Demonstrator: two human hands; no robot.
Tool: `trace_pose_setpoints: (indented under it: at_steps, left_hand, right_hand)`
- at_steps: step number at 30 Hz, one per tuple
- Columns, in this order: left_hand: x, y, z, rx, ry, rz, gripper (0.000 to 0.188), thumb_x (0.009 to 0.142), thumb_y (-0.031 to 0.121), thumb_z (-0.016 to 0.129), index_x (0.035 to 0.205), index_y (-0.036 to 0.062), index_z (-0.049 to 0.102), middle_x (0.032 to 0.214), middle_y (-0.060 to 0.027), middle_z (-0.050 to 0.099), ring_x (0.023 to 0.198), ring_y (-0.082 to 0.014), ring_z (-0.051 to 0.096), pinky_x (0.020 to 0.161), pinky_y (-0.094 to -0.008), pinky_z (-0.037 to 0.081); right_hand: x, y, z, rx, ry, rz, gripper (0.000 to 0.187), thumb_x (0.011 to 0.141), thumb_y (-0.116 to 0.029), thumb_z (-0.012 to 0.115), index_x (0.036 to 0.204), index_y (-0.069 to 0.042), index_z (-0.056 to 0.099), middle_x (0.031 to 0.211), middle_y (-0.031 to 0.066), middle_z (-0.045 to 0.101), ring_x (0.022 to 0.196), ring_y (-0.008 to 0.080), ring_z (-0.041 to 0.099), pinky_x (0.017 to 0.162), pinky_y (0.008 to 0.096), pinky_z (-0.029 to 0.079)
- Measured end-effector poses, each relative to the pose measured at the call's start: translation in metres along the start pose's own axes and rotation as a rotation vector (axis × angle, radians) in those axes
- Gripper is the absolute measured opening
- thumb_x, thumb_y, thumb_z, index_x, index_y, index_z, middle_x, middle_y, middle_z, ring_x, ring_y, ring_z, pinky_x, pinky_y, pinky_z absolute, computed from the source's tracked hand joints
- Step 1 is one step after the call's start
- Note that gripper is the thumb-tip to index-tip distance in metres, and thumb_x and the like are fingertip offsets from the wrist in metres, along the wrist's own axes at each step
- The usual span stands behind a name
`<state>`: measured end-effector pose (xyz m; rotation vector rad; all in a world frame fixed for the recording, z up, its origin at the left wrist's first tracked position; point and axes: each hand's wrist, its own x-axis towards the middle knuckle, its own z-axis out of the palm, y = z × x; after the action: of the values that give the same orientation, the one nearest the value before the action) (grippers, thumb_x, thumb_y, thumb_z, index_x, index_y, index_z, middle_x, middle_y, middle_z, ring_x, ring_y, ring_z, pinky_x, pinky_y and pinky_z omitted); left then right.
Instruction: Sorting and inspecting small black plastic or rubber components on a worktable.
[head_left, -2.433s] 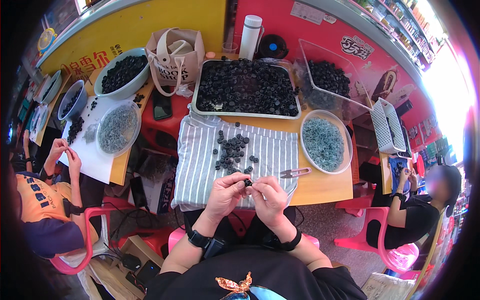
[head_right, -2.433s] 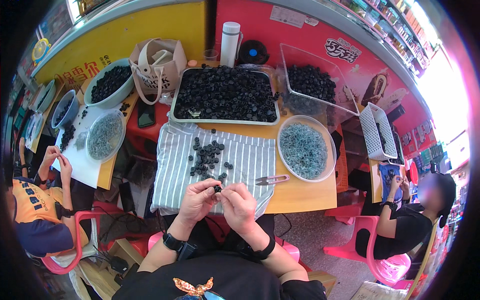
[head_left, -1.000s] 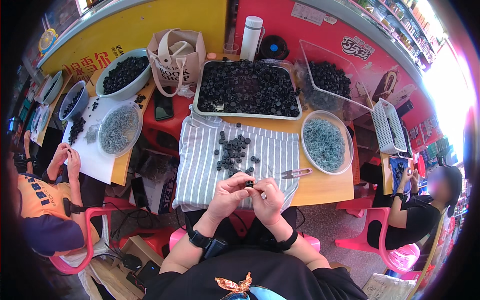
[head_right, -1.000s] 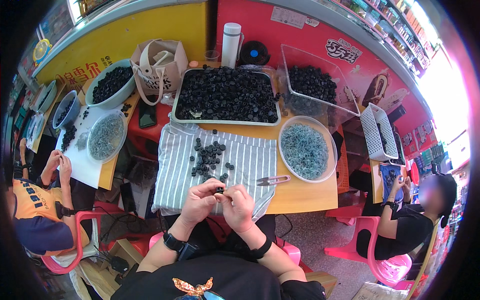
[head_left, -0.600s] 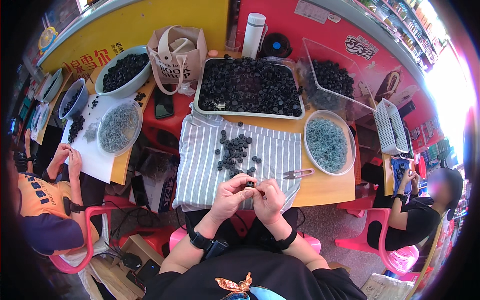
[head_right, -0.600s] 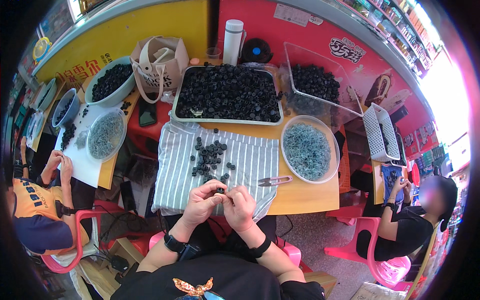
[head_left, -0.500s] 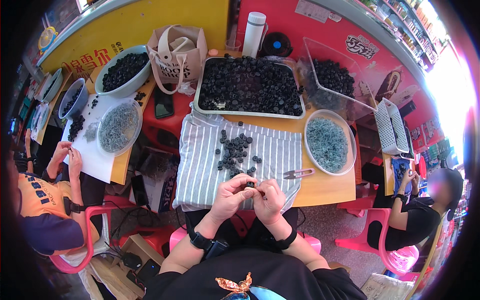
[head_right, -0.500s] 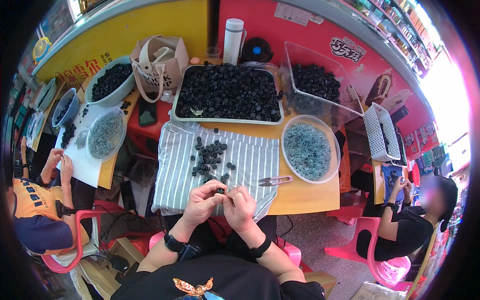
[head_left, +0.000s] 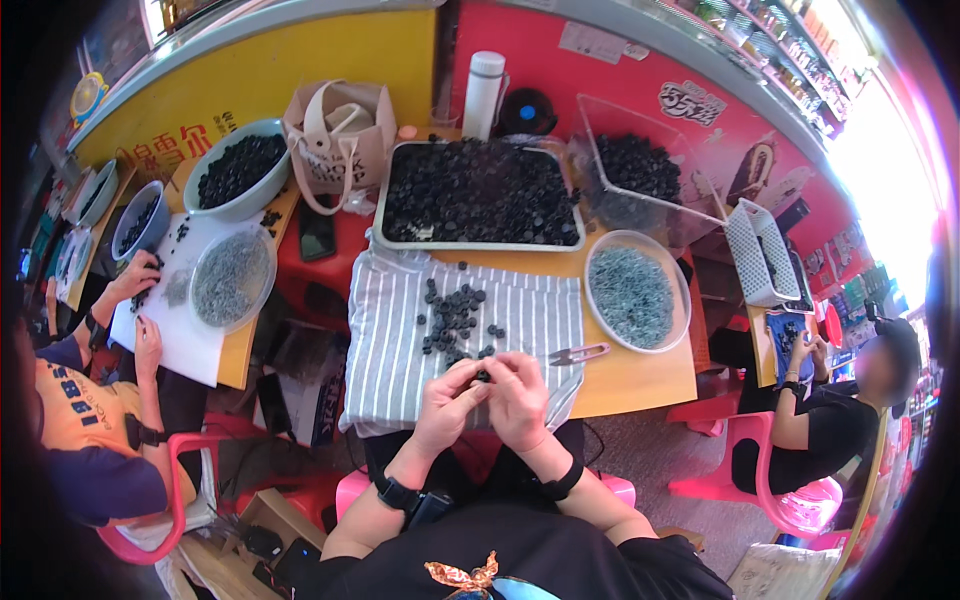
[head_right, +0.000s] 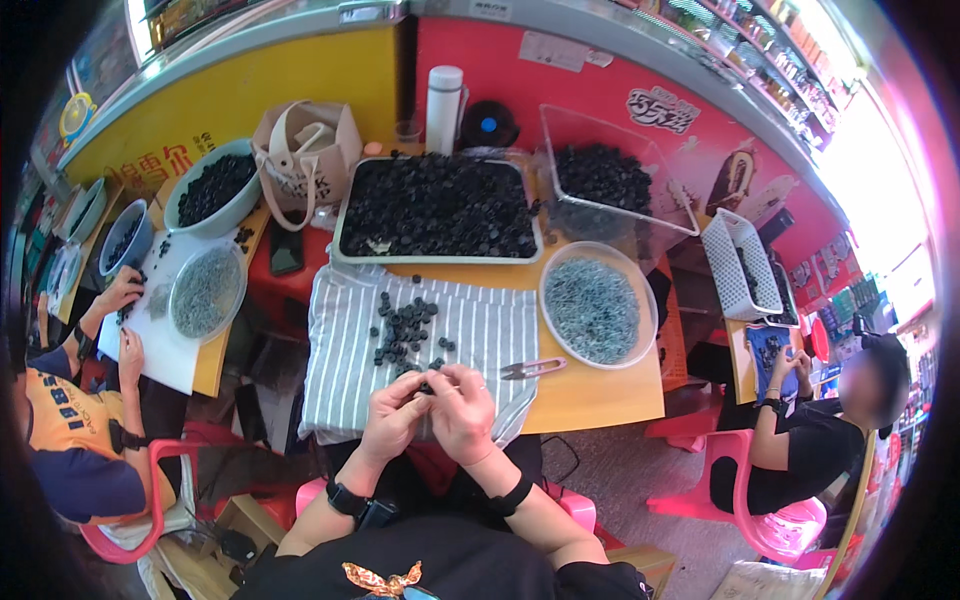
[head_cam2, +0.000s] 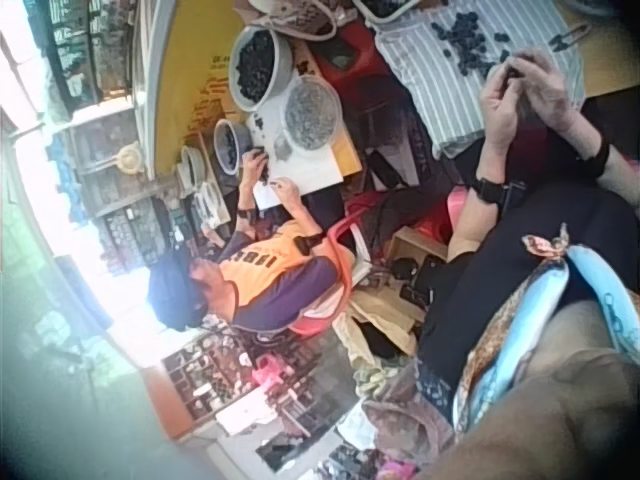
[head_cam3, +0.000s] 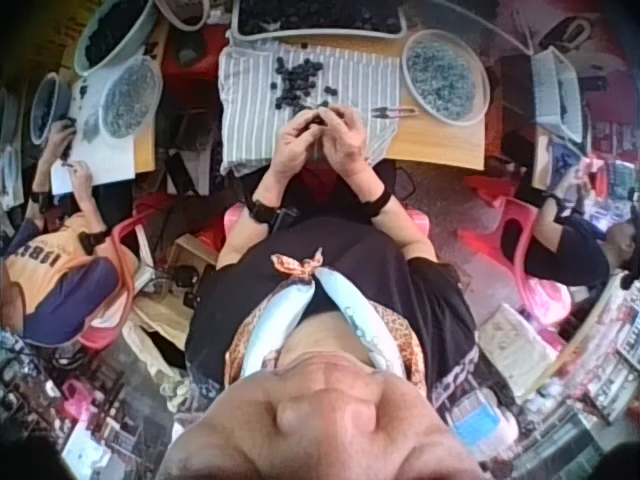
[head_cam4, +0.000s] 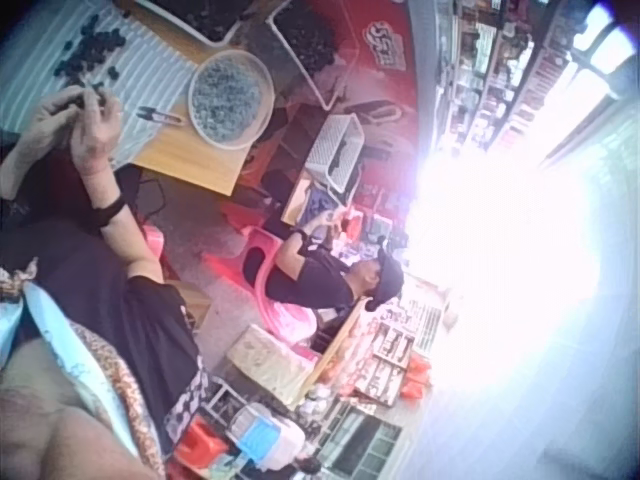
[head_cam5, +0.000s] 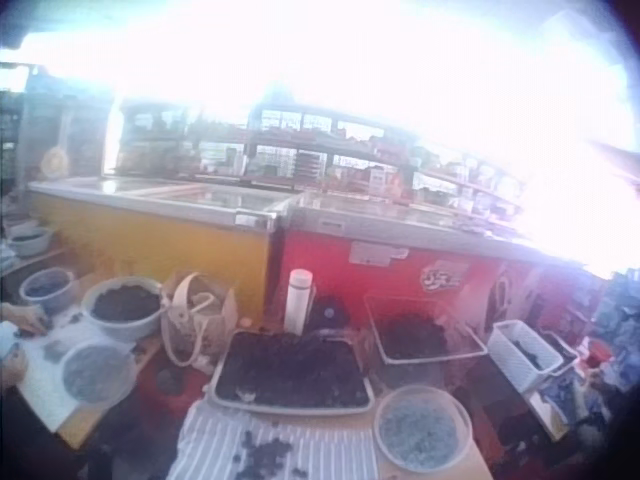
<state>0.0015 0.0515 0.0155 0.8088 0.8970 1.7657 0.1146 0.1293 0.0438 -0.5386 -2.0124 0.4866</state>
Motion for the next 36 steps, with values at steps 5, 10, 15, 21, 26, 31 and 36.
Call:
trace_pose_setpoints:
  at_steps: [5,10,15,21,26,31,36]
  left_hand:
    - [-0.008,0.001,0.0,-0.175,-0.001,-0.069,0.047,0.095,-0.004,0.058,0.141,-0.0029,0.048,0.123,-0.0096,0.061,0.11,-0.0134,0.059,0.094,-0.0272,0.049]
    - [-0.004,-0.003,-0.001,-0.195,-0.081,-0.037,0.048,0.094,-0.003,0.059,0.141,0.0002,0.049,0.122,-0.0165,0.064,0.102,-0.0215,0.065,0.088,-0.0338,0.053]
    - [-0.006,0.0,-0.001,-0.048,-0.072,-0.11,0.033,0.095,0.001,0.061,0.128,-0.0012,0.06,0.113,-0.0122,0.068,0.097,-0.0183,0.066,0.084,-0.0301,0.052]
    - [-0.006,0.002,-0.002,-0.033,-0.111,-0.084,0.025,0.095,0.001,0.061,0.12,-0.0017,0.065,0.107,-0.01,0.068,0.094,-0.0163,0.067,0.08,-0.0278,0.053]
    - [-0.002,0.013,0.003,0.064,-0.115,-0.126,0.019,0.096,0.001,0.06,0.113,-0.0028,0.068,0.105,-0.0084,0.068,0.092,-0.0155,0.068,0.08,-0.0275,0.055]
    - [-0.003,0.013,0.004,0.044,-0.098,-0.149,0.018,0.097,0.001,0.06,0.113,-0.0027,0.068,0.103,-0.0075,0.069,0.092,-0.0151,0.068,0.081,-0.0275,0.055]
    - [-0.001,0.011,0.004,0.026,-0.102,-0.157,0.018,0.097,0.001,0.059,0.113,-0.0025,0.067,0.103,-0.0073,0.07,0.092,-0.0149,0.068,0.08,-0.0277,0.055]
  right_hand:
    - [0.013,-0.014,-0.015,-0.117,-0.079,-0.134,0.041,0.066,0.004,0.07,0.107,-0.001,0.068,0.105,0.0174,0.063,0.082,0.0314,0.063,0.066,0.0381,0.052]
    - [0.04,0.012,-0.044,-0.004,-0.132,-0.133,0.019,0.072,0.005,0.068,0.09,0.0,0.062,0.084,0.0116,0.064,0.077,0.0287,0.061,0.066,0.0378,0.05]
    - [0.21,0.058,-0.109,-0.105,0.278,0.025,0.03,0.081,0.005,0.068,0.111,0.001,0.063,0.097,0.0146,0.062,0.083,0.0226,0.061,0.071,0.033,0.051]
    - [0.166,0.065,-0.07,-0.08,-0.153,0.025,0.012,0.084,-0.002,0.069,0.096,-0.001,0.068,0.087,0.0086,0.065,0.073,0.0161,0.061,0.066,0.0288,0.05]
    - [0.076,0.05,-0.004,0.038,-0.462,0.084,0.017,0.078,-0.003,0.072,0.095,-0.003,0.069,0.084,0.0107,0.062,0.074,0.0257,0.064,0.064,0.0364,0.052]
    - [0.079,0.044,0.025,-0.038,-0.524,0.072,0.021,0.074,-0.003,0.071,0.095,-0.003,0.068,0.085,0.0132,0.061,0.078,0.0321,0.064,0.069,0.0415,0.052]
    - [0.086,0.05,0.034,-0.151,-0.575,-0.011,0.018,0.073,-0.002,0.069,0.091,-0.002,0.065,0.088,0.0141,0.062,0.086,0.0337,0.063,0.076,0.0445,0.05]
